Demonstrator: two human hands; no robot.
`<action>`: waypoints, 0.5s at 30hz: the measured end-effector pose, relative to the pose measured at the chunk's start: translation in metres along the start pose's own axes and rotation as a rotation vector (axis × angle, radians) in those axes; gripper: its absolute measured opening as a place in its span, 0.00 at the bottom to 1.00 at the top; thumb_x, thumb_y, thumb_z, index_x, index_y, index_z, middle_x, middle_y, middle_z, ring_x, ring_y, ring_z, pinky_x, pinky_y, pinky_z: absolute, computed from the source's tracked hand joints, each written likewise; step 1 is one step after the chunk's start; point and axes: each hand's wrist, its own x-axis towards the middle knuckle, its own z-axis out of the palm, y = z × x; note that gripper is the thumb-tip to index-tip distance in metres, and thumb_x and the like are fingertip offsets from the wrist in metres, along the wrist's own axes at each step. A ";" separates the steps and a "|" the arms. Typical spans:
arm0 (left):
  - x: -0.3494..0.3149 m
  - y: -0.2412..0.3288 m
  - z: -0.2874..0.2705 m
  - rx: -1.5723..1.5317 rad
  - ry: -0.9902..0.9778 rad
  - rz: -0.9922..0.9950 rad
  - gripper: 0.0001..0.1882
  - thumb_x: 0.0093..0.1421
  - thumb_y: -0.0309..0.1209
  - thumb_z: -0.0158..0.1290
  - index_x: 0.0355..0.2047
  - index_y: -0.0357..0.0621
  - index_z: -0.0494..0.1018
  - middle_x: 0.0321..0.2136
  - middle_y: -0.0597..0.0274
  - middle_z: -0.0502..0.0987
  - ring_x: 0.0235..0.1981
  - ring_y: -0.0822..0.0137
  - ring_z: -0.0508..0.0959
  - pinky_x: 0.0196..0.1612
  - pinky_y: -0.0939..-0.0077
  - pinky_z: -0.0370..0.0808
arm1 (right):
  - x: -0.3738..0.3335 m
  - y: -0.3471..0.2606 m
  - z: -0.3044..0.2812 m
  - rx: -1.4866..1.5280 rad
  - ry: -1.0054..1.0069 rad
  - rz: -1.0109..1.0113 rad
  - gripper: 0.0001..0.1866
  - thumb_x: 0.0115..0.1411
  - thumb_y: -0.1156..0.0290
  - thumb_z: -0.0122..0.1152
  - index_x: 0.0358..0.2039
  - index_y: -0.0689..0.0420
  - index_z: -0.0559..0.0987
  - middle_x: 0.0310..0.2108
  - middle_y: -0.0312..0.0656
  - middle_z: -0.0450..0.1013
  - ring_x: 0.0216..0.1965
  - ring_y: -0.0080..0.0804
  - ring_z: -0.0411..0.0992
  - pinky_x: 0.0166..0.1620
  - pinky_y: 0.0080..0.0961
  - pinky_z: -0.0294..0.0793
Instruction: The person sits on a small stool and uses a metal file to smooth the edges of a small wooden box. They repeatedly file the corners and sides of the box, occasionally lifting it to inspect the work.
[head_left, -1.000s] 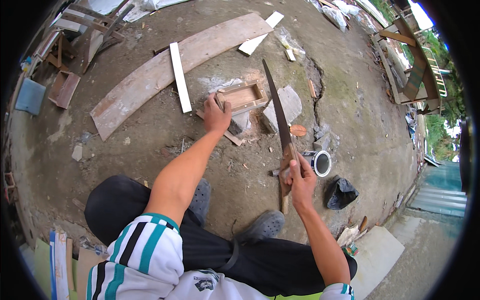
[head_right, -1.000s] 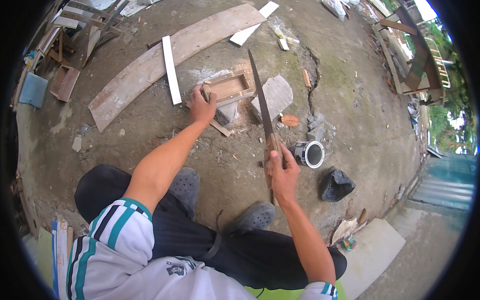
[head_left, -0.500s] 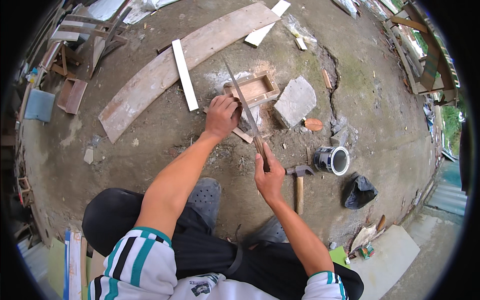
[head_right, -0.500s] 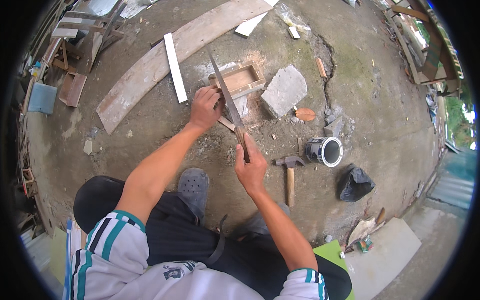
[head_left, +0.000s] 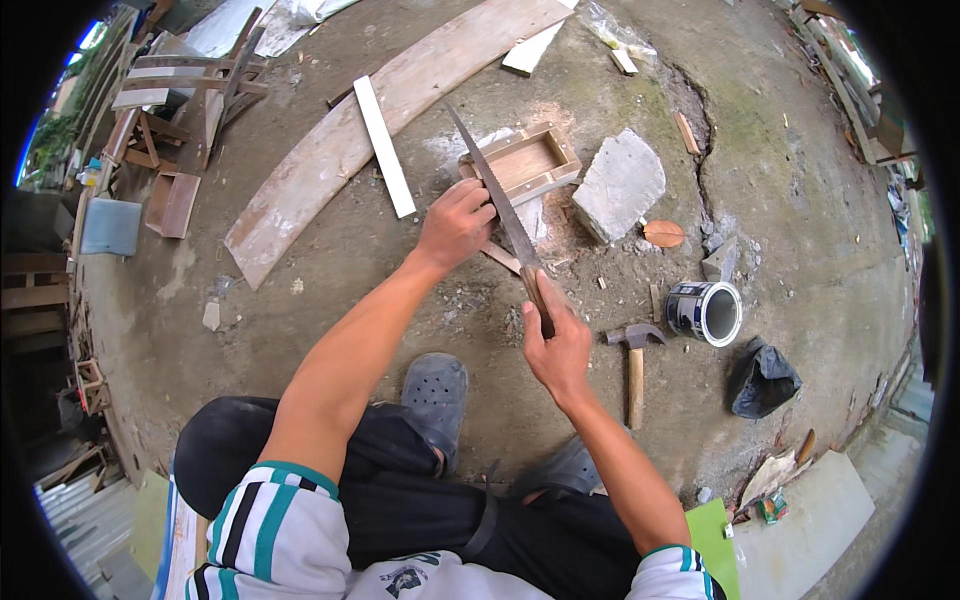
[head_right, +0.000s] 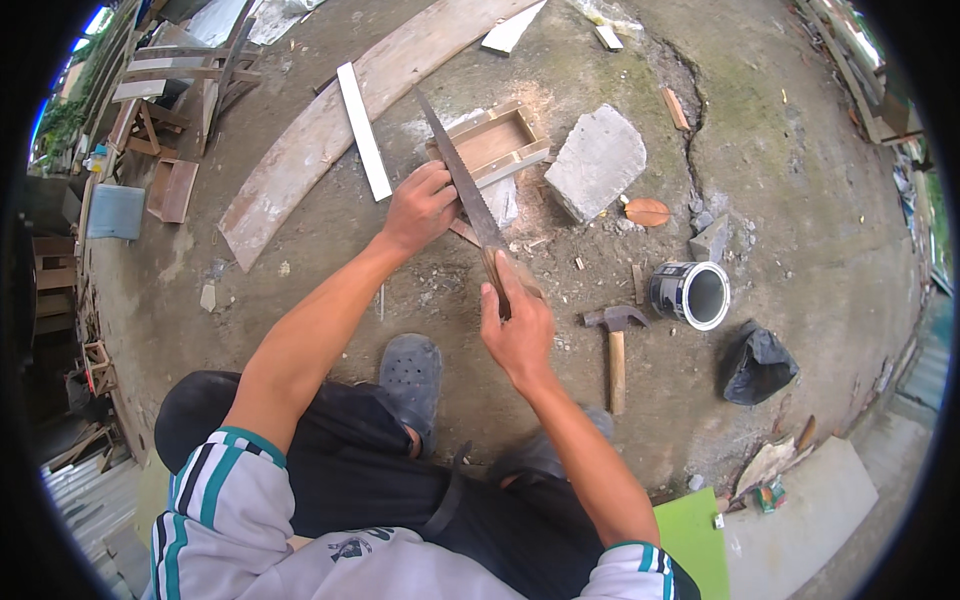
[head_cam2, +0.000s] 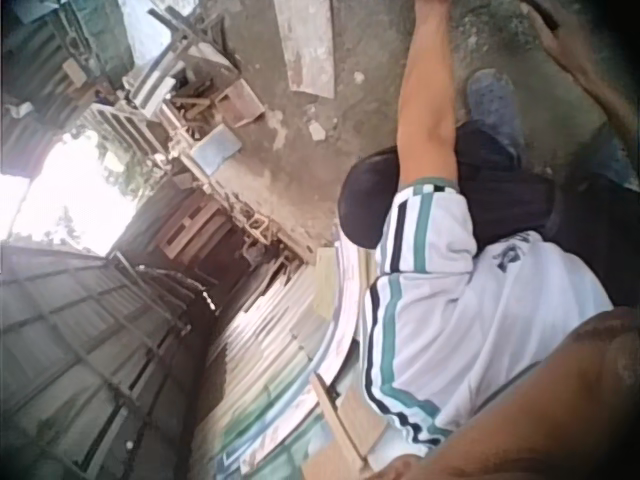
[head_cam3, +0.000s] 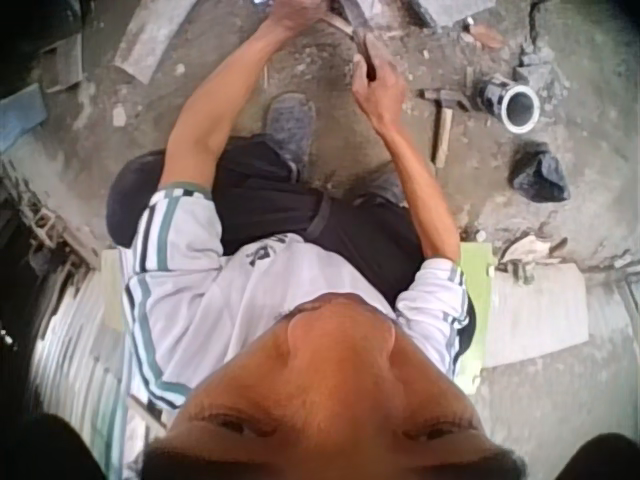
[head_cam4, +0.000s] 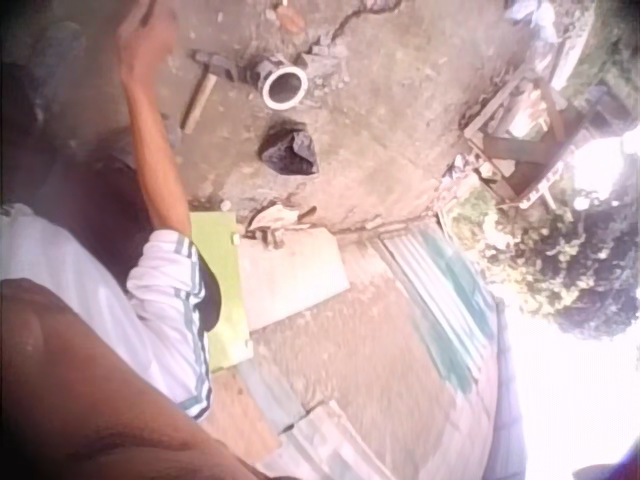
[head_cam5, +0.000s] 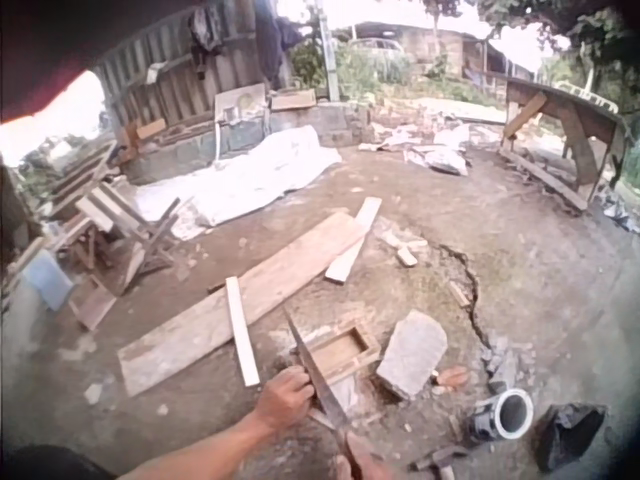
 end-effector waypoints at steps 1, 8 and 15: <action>0.001 0.000 -0.001 0.004 -0.004 0.007 0.12 0.46 0.22 0.66 0.33 0.42 0.79 0.39 0.60 0.78 0.46 0.54 0.81 0.47 0.60 0.81 | 0.001 -0.003 -0.003 -0.004 -0.040 0.045 0.23 0.65 0.69 0.64 0.62 0.52 0.78 0.35 0.56 0.82 0.31 0.53 0.81 0.37 0.39 0.79; 0.005 -0.001 0.000 -0.031 -0.018 -0.002 0.12 0.47 0.22 0.65 0.33 0.43 0.78 0.36 0.59 0.77 0.38 0.55 0.82 0.38 0.63 0.82 | 0.001 0.004 -0.005 0.126 -0.073 0.177 0.22 0.68 0.66 0.62 0.62 0.50 0.78 0.37 0.60 0.81 0.37 0.56 0.82 0.39 0.40 0.80; 0.002 -0.003 0.002 -0.020 -0.024 0.004 0.13 0.48 0.22 0.65 0.34 0.44 0.77 0.36 0.61 0.77 0.39 0.58 0.83 0.37 0.66 0.82 | -0.004 -0.004 -0.020 0.075 -0.131 0.248 0.21 0.69 0.69 0.60 0.62 0.53 0.78 0.41 0.58 0.81 0.39 0.46 0.82 0.42 0.34 0.78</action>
